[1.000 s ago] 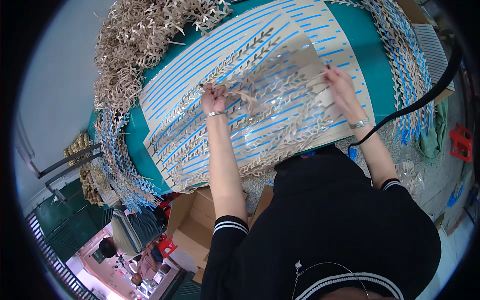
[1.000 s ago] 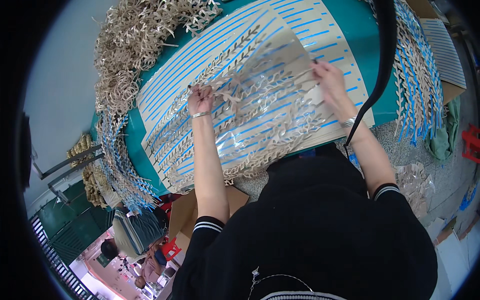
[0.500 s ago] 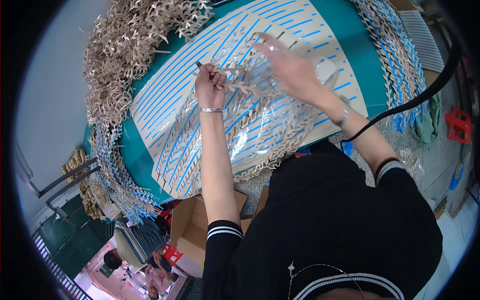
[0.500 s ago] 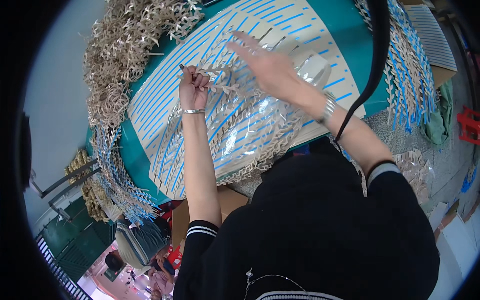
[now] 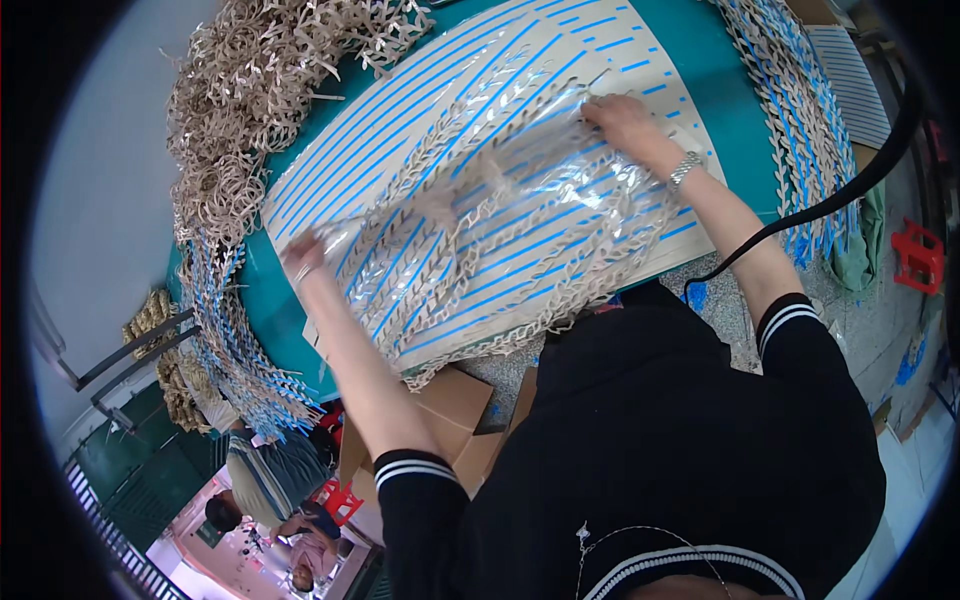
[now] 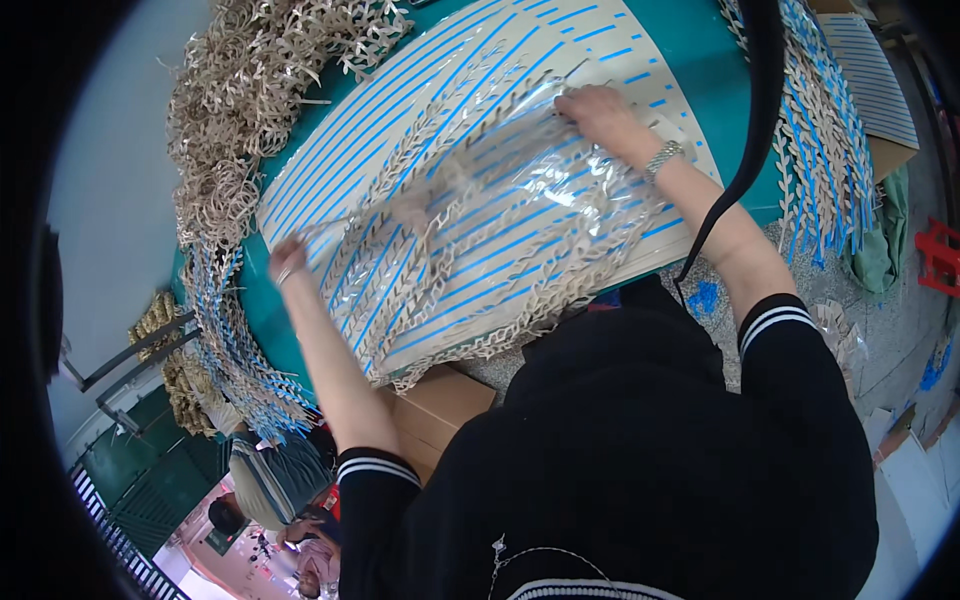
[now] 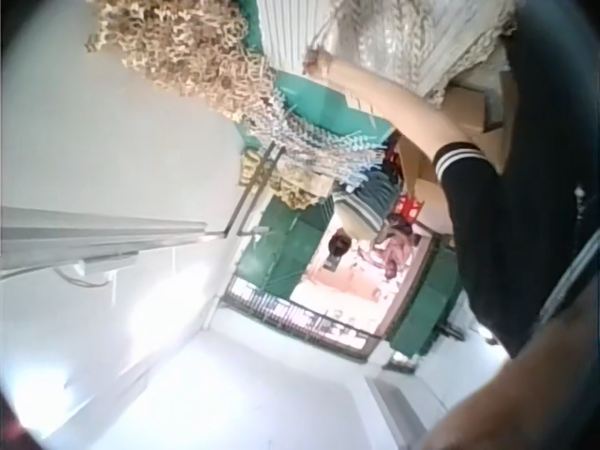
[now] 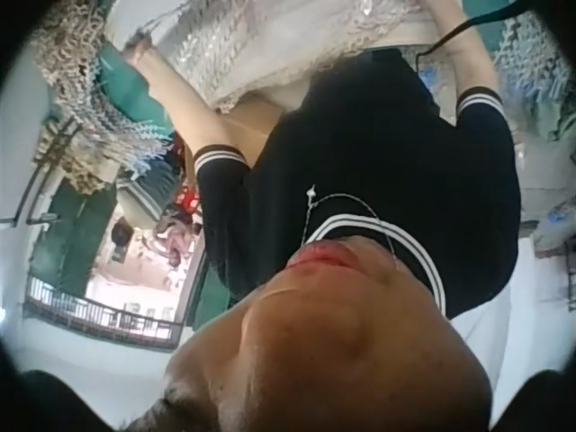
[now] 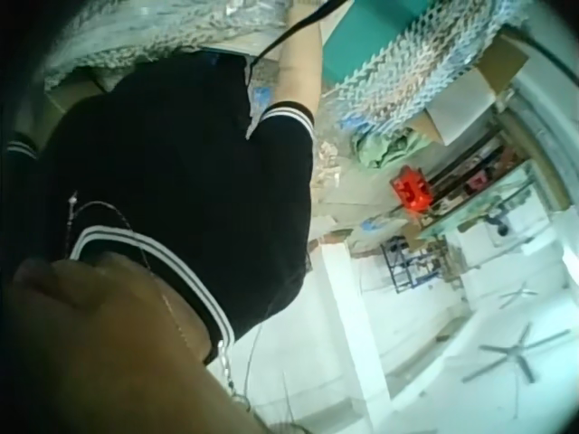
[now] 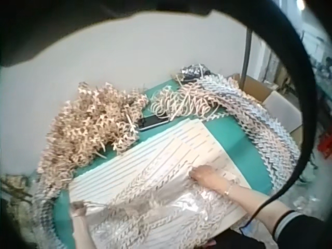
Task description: The person peels leaf-patterned decorative strips from backing sheets by hand and separates the cut materials on the table.
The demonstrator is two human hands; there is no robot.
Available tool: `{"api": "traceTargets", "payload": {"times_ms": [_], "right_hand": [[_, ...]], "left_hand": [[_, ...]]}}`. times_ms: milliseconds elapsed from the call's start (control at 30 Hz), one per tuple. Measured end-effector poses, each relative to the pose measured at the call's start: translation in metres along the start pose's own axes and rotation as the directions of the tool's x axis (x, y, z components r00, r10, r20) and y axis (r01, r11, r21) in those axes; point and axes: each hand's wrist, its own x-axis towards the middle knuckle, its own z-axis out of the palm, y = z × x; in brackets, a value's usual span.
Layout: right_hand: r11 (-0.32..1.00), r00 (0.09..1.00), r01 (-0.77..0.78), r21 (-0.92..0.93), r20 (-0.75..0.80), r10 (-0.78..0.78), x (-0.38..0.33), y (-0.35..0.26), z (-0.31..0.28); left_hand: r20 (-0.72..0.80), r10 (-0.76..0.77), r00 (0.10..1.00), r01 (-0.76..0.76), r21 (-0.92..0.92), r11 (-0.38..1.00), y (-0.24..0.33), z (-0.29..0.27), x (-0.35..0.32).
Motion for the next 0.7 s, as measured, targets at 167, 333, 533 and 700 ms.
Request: {"api": "traceTargets", "payload": {"times_ms": [167,333,533,700], "right_hand": [[0.961,0.975,-0.200,-0.190,-0.140,0.175,-0.037,0.082,-0.034],[0.787,0.867,-0.499,0.363,0.191,0.461,0.013,0.052,-0.056],[0.992,0.951,0.014,-0.128,-0.305,-0.053,0.045,-0.059,-0.043],[0.892,0.998,0.065,0.447,-0.013,-0.066,0.070,-0.165,-0.014]], "left_hand": [[-0.423,0.301,0.855,-0.197,0.272,0.942,0.021,0.138,-0.036],[-0.045,0.227,0.973,-0.213,0.215,0.953,-0.016,0.229,-0.057],[0.221,-0.031,0.975,0.020,0.053,0.998,-0.078,0.273,-0.082],[0.296,-0.124,0.947,0.156,-0.088,0.984,-0.081,0.288,-0.069]]}}
